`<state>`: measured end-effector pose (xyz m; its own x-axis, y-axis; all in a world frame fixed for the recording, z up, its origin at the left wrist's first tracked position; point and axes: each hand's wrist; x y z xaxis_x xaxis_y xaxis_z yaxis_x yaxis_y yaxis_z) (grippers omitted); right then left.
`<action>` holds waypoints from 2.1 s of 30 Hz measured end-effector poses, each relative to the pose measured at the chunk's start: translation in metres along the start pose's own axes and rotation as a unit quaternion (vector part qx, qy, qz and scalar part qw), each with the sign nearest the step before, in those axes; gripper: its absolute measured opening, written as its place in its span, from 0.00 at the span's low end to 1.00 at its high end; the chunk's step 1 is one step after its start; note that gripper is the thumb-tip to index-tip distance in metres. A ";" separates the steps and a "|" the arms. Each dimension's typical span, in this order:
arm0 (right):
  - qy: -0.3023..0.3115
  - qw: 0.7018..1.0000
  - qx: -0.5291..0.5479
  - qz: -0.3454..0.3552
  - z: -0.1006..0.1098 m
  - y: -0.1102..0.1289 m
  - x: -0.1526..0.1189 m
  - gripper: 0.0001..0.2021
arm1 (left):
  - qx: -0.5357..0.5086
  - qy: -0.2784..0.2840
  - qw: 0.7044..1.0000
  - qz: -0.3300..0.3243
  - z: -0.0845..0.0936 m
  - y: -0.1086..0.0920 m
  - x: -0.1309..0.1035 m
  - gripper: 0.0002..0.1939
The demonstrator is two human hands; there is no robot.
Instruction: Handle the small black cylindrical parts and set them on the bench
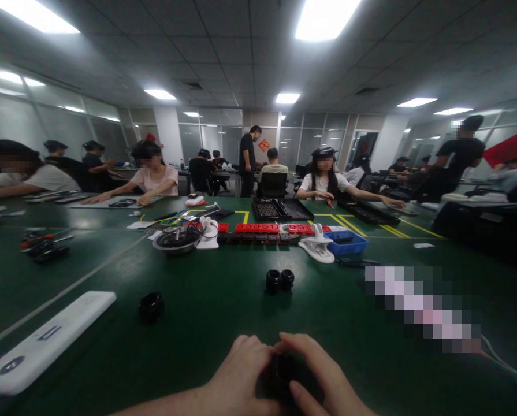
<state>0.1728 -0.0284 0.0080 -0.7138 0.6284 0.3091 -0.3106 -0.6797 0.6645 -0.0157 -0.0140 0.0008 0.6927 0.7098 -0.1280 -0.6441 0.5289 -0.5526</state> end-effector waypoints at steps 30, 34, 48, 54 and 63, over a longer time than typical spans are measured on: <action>0.028 0.995 0.044 -0.083 0.000 0.011 0.000 0.35 | -0.010 0.014 1.000 -0.003 0.001 -0.001 -0.002 0.18; 0.018 0.989 0.028 -0.143 -0.002 0.012 0.003 0.33 | -0.019 0.011 1.000 -0.010 0.000 -0.001 -0.002 0.17; 0.006 0.988 0.027 -0.153 -0.002 0.015 0.002 0.34 | -0.007 0.016 1.000 0.005 0.000 0.000 -0.002 0.19; 0.009 0.996 0.038 -0.082 0.000 0.014 -0.001 0.29 | 0.009 0.019 1.000 0.017 0.004 -0.006 -0.003 0.19; 0.009 0.990 0.035 -0.136 -0.003 0.012 0.001 0.33 | -0.015 0.014 1.000 -0.008 0.004 -0.005 -0.003 0.18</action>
<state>0.1664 -0.0368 0.0143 -0.6209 0.7774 0.1006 -0.4494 -0.4581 0.7669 -0.0160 -0.0167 0.0069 0.7123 0.6873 -0.1422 -0.6232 0.5262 -0.5786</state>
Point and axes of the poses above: each hand's wrist, its own x-axis towards the middle knuckle, its own z-axis out of the back of the hand, y = z × x, and after that the axes turned 13 degrees about y, right-handed
